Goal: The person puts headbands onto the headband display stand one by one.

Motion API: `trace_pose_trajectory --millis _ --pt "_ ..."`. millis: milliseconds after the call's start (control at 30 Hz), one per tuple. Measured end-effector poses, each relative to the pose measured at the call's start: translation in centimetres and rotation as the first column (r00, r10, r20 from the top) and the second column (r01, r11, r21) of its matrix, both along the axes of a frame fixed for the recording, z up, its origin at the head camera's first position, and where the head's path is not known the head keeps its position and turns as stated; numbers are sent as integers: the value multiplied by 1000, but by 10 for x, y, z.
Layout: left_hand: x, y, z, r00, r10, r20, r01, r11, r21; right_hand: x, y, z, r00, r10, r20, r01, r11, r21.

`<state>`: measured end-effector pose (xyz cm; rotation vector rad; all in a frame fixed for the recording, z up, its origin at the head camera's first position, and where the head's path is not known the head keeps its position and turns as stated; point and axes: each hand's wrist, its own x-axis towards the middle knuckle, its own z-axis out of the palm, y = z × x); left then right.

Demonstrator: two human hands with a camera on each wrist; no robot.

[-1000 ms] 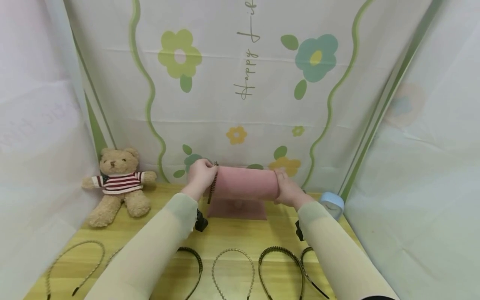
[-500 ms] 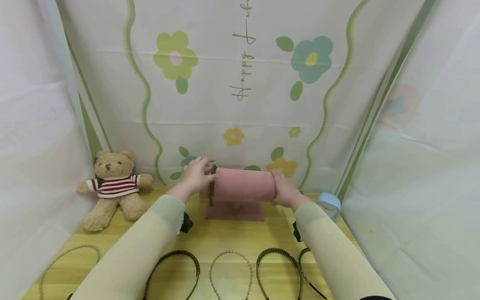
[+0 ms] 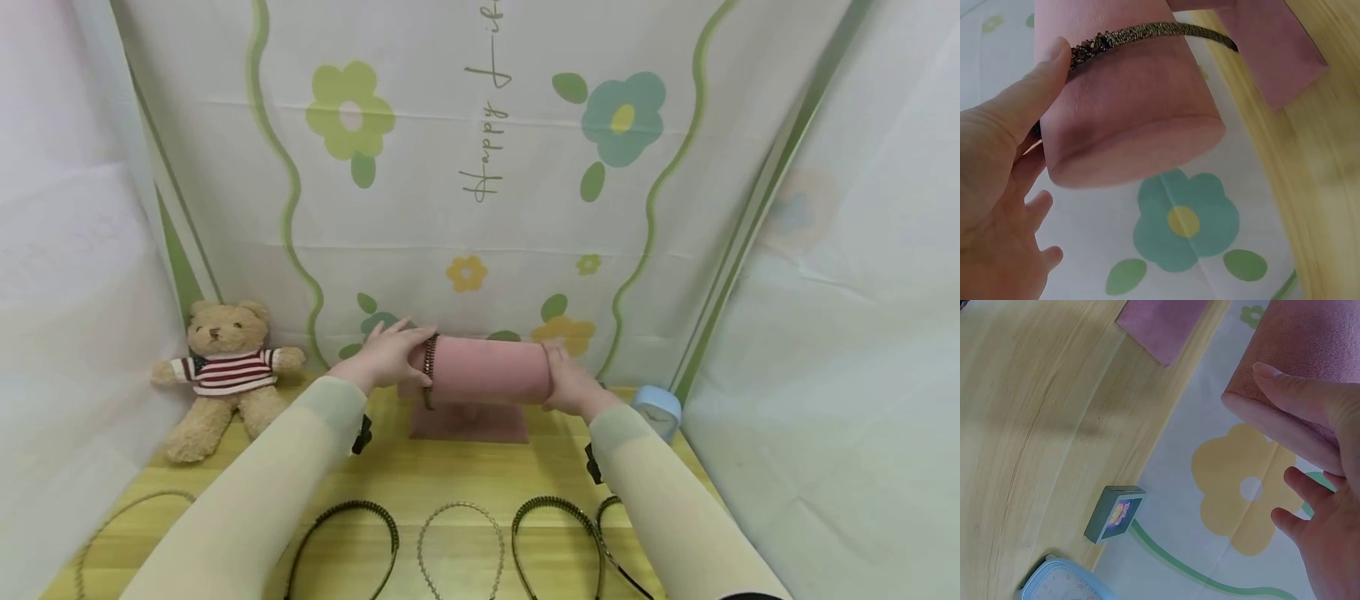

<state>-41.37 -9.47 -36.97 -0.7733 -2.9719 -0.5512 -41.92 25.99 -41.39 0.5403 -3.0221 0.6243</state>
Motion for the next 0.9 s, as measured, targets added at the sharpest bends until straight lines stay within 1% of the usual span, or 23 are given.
trace_pose_trajectory --millis 133,300,467,667,800,900 --pt "-2 13 2 1000 -19 -19 19 1000 0 -2 1 0 1000 1 -7 -1 1000 -16" --pt "-3 34 2 1000 -9 -30 9 1000 0 -6 -1 -2 1000 -6 -15 6 1000 -18" --pt "-2 58 0 999 -5 -47 4 1000 -17 -4 -1 0 1000 -15 -5 15 1000 -3" --pt "0 84 0 999 -17 -37 17 1000 -6 -1 -1 3 1000 -11 -14 11 1000 2" --pt "-1 99 -3 999 -27 -25 27 1000 -4 -2 0 1 1000 -8 -25 8 1000 20" --pt "-2 109 -5 999 -30 -26 29 999 -18 -3 0 -2 1000 -9 -17 9 1000 28"
